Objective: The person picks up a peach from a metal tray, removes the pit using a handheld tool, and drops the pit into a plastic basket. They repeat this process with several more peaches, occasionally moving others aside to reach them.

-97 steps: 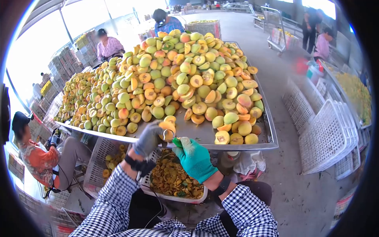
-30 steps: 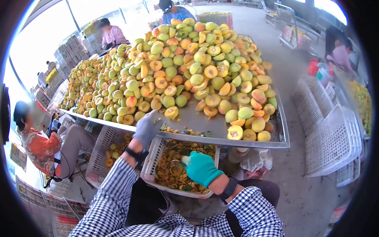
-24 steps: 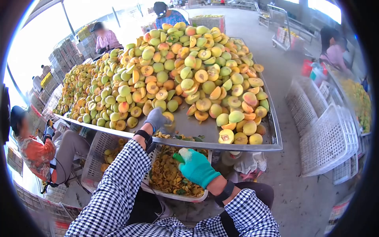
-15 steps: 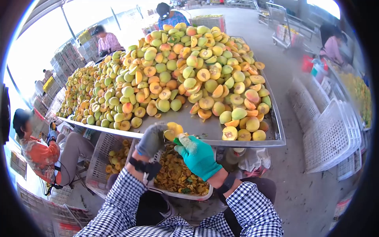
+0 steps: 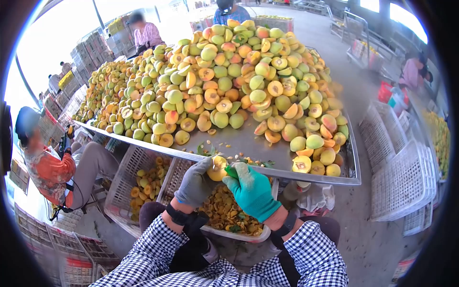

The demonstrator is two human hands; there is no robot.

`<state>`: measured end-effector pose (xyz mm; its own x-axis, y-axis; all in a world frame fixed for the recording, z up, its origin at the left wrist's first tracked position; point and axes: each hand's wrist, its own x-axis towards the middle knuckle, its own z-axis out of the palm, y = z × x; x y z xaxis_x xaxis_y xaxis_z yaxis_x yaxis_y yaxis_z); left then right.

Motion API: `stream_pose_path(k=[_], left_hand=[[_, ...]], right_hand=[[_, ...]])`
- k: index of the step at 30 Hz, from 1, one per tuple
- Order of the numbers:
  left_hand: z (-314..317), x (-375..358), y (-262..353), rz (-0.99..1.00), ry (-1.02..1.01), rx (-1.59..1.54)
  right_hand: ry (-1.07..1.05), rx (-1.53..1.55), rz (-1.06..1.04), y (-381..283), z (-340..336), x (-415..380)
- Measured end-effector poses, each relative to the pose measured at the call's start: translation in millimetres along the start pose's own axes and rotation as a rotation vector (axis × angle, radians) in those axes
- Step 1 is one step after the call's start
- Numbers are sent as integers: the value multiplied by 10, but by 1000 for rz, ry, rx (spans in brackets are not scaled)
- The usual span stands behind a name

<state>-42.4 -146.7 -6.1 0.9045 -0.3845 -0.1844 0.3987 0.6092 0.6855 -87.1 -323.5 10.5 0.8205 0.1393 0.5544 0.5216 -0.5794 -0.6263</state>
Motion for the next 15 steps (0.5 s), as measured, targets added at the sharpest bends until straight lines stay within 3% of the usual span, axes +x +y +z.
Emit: stream_pose_path(k=[2, 8, 13, 15], left_hand=[[-64, 16, 47, 9, 30, 42], [-208, 25, -95, 188, 186, 249], [-224, 9, -166, 364, 292, 547], [-268, 18, -207, 382, 287, 529]], right_hand=[[15, -221, -115, 124, 80, -12], [-173, -576, -129, 161, 265, -28], [-211, -589, -85, 148, 359, -16], [-224, -553, -77, 144, 384, -25]])
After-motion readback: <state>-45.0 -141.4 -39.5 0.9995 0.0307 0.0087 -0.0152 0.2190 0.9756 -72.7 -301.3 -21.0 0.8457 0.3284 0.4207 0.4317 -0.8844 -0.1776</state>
